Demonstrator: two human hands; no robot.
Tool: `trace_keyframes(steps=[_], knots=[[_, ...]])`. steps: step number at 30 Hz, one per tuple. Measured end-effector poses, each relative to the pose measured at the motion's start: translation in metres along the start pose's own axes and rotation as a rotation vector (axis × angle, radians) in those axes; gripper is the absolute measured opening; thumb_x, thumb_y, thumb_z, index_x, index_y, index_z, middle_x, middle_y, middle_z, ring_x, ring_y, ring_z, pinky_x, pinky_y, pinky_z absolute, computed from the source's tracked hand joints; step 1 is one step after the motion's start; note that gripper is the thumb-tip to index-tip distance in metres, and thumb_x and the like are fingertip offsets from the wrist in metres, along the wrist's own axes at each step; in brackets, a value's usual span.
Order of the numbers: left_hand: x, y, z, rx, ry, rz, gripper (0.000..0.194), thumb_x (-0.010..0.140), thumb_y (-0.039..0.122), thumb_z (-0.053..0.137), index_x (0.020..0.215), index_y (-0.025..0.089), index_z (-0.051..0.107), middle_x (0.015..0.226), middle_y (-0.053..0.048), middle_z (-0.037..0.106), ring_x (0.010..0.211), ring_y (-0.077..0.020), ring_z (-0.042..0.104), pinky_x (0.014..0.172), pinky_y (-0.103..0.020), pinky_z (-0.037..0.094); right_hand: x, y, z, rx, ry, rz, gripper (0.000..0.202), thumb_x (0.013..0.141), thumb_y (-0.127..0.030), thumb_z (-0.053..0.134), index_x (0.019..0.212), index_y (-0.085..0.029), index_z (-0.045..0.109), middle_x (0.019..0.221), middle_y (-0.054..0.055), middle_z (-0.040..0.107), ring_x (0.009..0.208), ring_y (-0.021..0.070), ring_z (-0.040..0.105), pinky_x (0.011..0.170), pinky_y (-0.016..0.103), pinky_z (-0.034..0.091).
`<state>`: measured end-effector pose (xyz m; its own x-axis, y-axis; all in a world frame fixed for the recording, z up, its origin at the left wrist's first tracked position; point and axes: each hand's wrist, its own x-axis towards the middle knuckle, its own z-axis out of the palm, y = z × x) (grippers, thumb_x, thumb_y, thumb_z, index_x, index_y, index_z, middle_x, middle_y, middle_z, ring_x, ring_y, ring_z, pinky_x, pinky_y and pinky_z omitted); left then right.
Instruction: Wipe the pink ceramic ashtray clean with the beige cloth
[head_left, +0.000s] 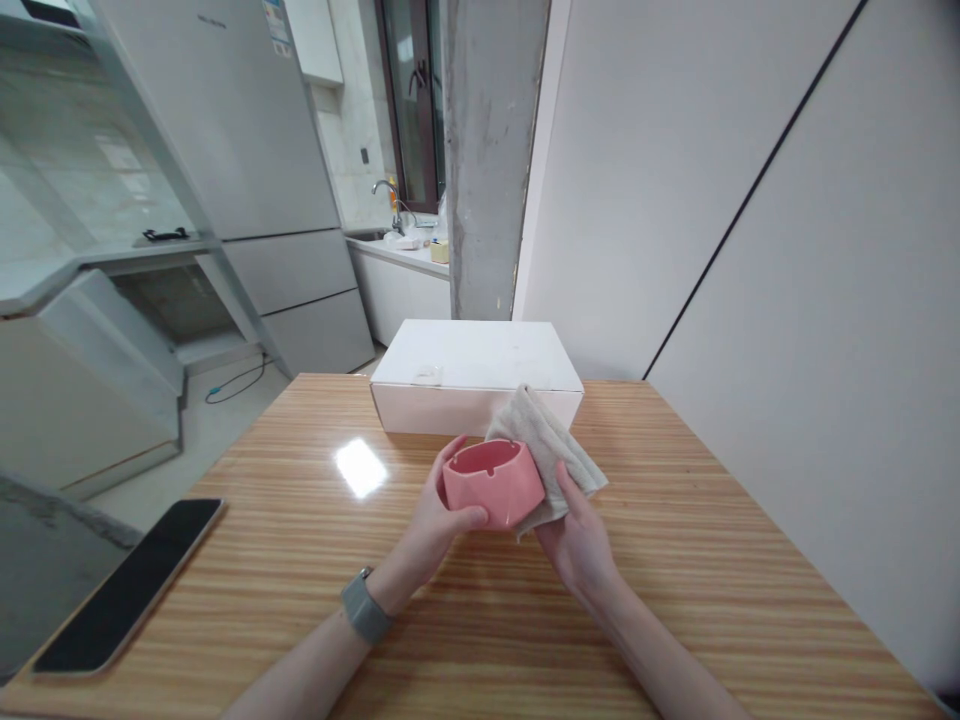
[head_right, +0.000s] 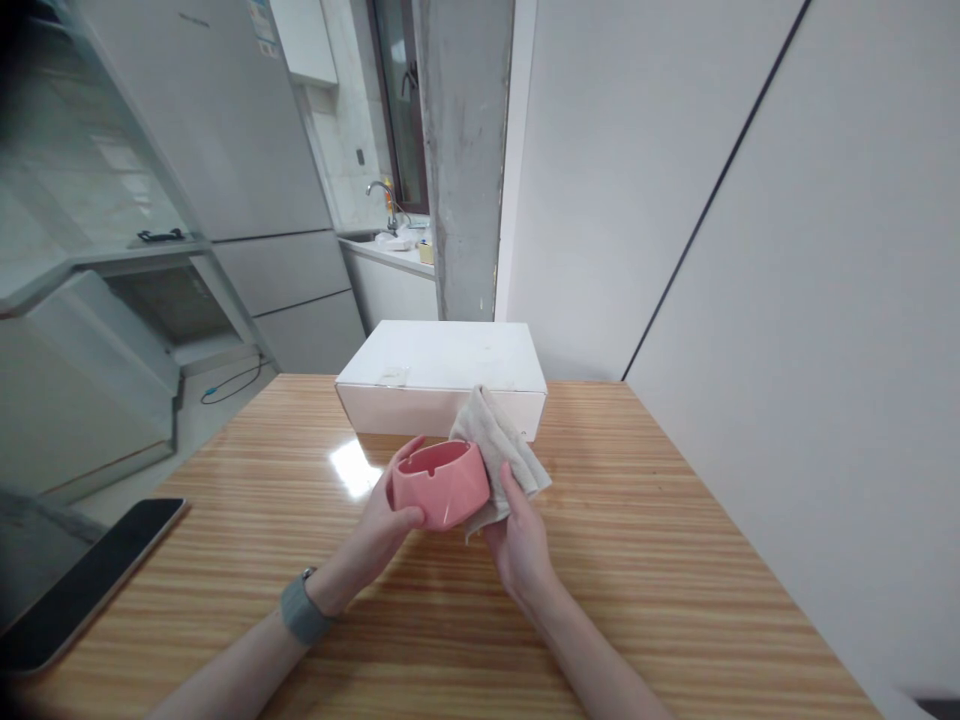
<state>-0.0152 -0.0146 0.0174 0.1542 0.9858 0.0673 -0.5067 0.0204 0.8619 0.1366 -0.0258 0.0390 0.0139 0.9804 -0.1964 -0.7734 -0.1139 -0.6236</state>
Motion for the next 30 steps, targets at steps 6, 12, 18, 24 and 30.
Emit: trace_keyframes(steps=[6, 12, 18, 24, 30], knots=[[0.004, -0.001, -0.002, 0.122, 0.088, 0.014, 0.101, 0.05, 0.02, 0.088, 0.14, 0.021, 0.043, 0.132, -0.015, 0.059, 0.119, -0.0322, 0.054, 0.098, -0.041, 0.043, -0.001, 0.002, 0.003, 0.031, -0.01, -0.049, 0.038, 0.072, -0.036, 0.078, 0.107, -0.021, 0.071, 0.116, 0.005, 0.073, 0.12, 0.025, 0.06, 0.092, 0.036, 0.057], [0.01, -0.006, -0.01, 0.098, 0.118, -0.025, 0.096, 0.057, 0.027, 0.085, 0.141, 0.016, 0.041, 0.13, -0.017, 0.06, 0.118, -0.0332, 0.056, 0.102, -0.046, 0.041, -0.001, 0.006, 0.003, 0.009, 0.001, -0.074, 0.042, 0.07, -0.038, 0.08, 0.108, -0.022, 0.07, 0.123, 0.005, 0.07, 0.125, 0.0245, 0.057, 0.099, 0.039, 0.053], [0.013, -0.004, -0.008, -0.084, 0.079, -0.071, 0.086, 0.067, 0.029, 0.079, 0.142, 0.017, 0.038, 0.135, -0.015, 0.057, 0.123, -0.03, 0.052, 0.105, -0.043, 0.038, 0.001, 0.007, 0.001, -0.004, -0.008, -0.091, 0.042, 0.069, -0.037, 0.08, 0.107, -0.021, 0.071, 0.116, 0.004, 0.073, 0.122, 0.0221, 0.059, 0.101, 0.035, 0.051], [0.015, -0.001, -0.009, -0.239, 0.015, -0.17, 0.057, 0.082, 0.031, 0.061, 0.137, 0.018, 0.049, 0.133, -0.011, 0.059, 0.118, -0.0249, 0.055, 0.099, -0.038, 0.042, 0.01, 0.002, -0.005, 0.042, 0.052, -0.131, 0.036, 0.076, -0.035, 0.073, 0.109, -0.021, 0.069, 0.113, 0.004, 0.074, 0.115, 0.0221, 0.064, 0.09, 0.034, 0.058], [0.008, -0.003, -0.013, -0.096, -0.065, -0.048, 0.055, 0.084, 0.032, 0.066, 0.137, 0.023, 0.051, 0.145, -0.009, 0.049, 0.136, -0.0263, 0.039, 0.111, -0.038, 0.031, 0.008, -0.005, 0.0, 0.074, 0.063, -0.129, 0.032, 0.079, -0.036, 0.071, 0.107, -0.02, 0.071, 0.11, 0.005, 0.075, 0.113, 0.0258, 0.065, 0.091, 0.037, 0.057]])
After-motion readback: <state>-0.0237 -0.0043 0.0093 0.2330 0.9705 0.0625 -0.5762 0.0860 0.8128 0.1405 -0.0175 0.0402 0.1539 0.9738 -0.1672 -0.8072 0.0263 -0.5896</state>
